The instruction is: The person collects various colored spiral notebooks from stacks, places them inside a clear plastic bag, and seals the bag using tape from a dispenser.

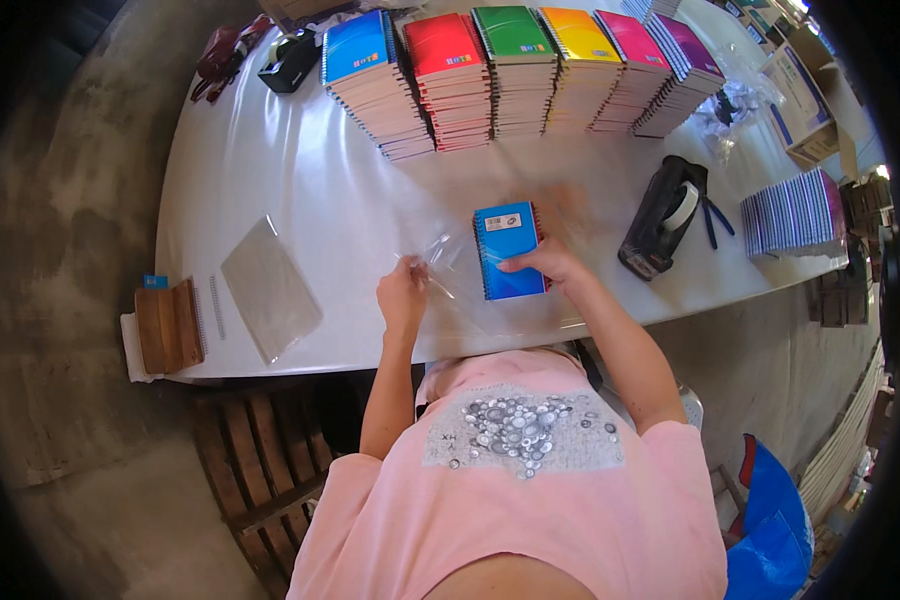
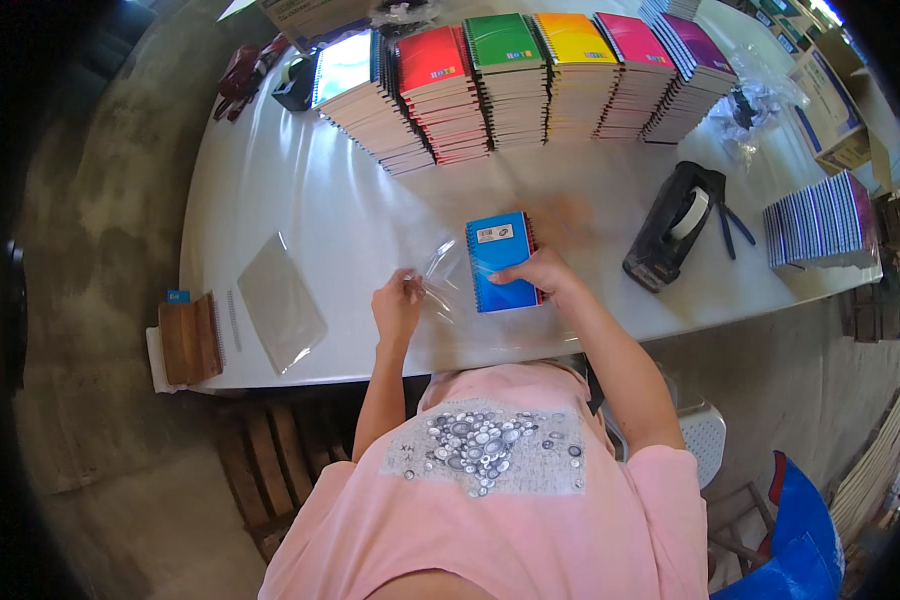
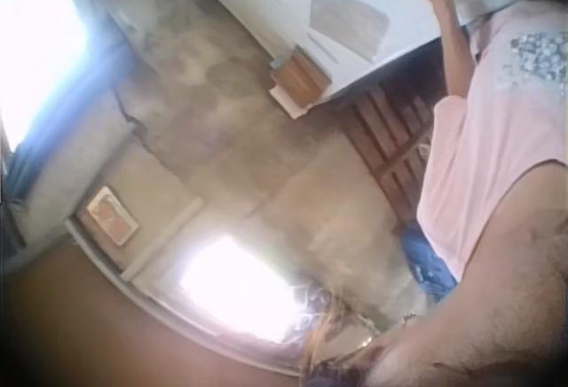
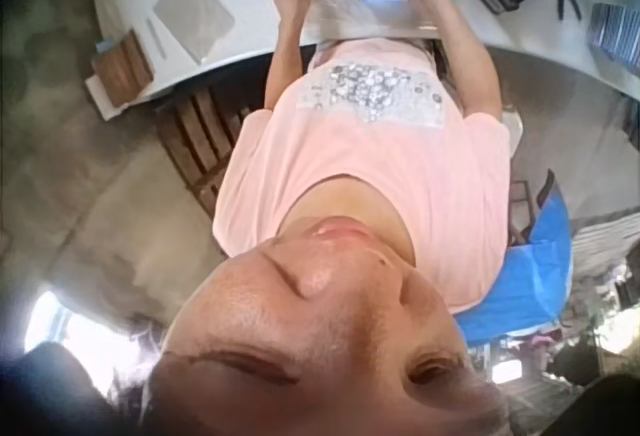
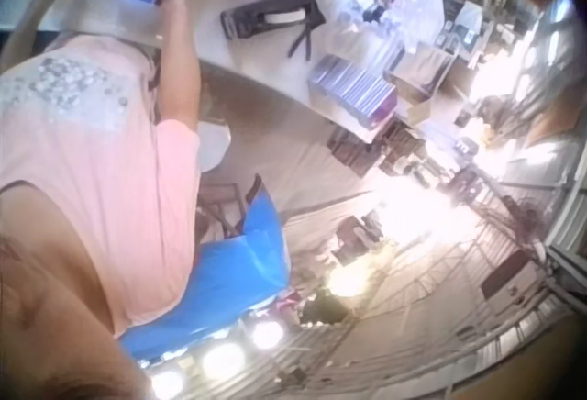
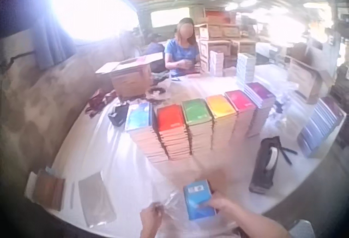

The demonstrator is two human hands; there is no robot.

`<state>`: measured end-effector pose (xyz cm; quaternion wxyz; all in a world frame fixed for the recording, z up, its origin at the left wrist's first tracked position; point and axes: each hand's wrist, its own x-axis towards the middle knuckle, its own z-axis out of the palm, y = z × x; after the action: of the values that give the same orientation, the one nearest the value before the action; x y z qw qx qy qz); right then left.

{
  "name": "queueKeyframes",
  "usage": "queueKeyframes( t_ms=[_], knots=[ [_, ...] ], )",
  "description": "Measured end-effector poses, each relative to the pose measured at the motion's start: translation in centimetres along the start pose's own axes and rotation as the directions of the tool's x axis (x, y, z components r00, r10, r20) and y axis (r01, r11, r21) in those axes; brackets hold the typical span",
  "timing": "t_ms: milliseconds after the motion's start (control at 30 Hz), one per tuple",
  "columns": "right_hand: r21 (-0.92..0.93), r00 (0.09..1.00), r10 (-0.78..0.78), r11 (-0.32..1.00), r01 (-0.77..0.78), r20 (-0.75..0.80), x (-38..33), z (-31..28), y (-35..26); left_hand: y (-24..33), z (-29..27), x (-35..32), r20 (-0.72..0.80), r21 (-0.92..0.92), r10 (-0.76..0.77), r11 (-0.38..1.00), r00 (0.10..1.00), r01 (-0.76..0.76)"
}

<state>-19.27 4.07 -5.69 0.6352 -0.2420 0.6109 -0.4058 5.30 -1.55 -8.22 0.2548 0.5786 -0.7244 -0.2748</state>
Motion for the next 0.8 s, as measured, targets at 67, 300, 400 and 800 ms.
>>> queueKeyframes(
  t_ms=[67,300,400,800],
  knots=[
    [0.007,1.000,0.021,1.000,-0.021,-0.006,0.1,-0.2,0.2,1.6,-0.6,-0.1,-0.076,0.161,0.056,0.986,0.996,-0.043],
    [0.018,1.000,-0.017,1.000,0.017,-0.004,-0.1,0.1,0.2,1.3,-1.5,0.2,-0.286,0.239,0.429,0.898,0.857,-0.370],
    [0.008,1.000,-0.022,1.000,0.022,-0.015,-0.1,0.2,0.2,2.3,-1.6,0.3,-0.051,-0.302,0.018,0.953,0.999,-0.033],
    [0.120,0.997,-0.072,0.990,0.070,0.017,0.1,0.2,0.1,3.9,-3.9,1.1,0.501,-0.349,0.106,0.933,0.859,0.088]
  ],
)
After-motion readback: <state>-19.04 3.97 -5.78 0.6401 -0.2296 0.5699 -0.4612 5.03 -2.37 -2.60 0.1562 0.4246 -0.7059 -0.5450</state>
